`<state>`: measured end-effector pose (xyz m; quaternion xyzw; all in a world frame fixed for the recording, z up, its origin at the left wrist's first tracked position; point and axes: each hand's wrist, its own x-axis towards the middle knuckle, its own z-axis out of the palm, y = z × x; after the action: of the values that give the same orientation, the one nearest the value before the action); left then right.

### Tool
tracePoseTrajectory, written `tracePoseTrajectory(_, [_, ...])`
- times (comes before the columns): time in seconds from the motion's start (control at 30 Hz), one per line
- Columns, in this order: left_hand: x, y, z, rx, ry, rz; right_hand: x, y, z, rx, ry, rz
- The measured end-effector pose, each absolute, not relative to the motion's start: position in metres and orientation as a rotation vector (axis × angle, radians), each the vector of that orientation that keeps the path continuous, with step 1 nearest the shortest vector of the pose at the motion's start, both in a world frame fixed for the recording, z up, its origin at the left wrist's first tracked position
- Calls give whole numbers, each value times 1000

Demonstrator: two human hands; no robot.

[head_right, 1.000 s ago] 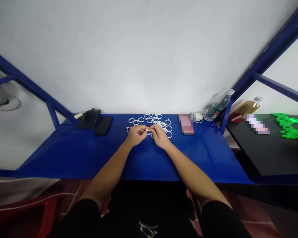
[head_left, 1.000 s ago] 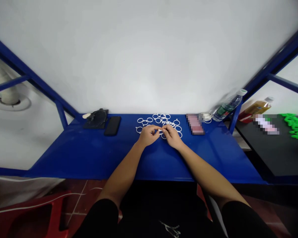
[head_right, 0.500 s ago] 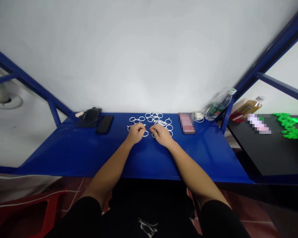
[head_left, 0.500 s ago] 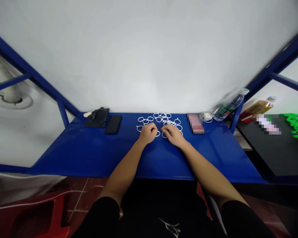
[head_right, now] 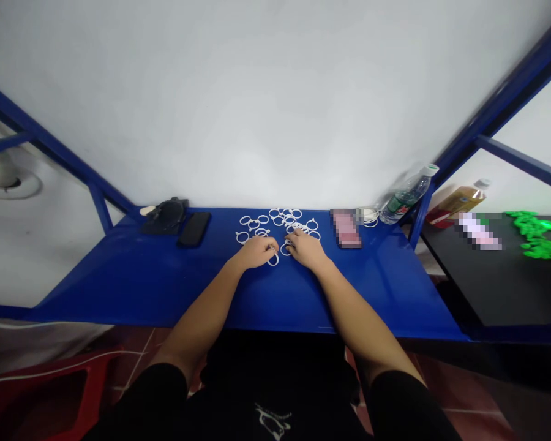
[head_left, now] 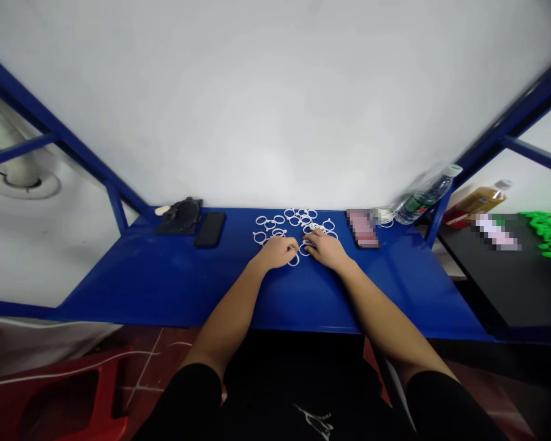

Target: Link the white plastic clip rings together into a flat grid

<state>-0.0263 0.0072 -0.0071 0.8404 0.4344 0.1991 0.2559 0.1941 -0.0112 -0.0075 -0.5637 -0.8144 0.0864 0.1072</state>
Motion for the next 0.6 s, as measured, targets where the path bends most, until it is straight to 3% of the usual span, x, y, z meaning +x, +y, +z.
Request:
tracePoseTrajectory(0.2, [-25,7,-8,2355,1031,490,192,-11,-7,-1730,-2381,180])
tracePoseTrajectory(0.4, [-22,12,-14,2264,1293,568,194,-10,-7,-1773,-2280,211])
tracePoseTrajectory(0.6, [-16,8,-18,2263,1212,829,192,-13,-5,-1432,-1984,276])
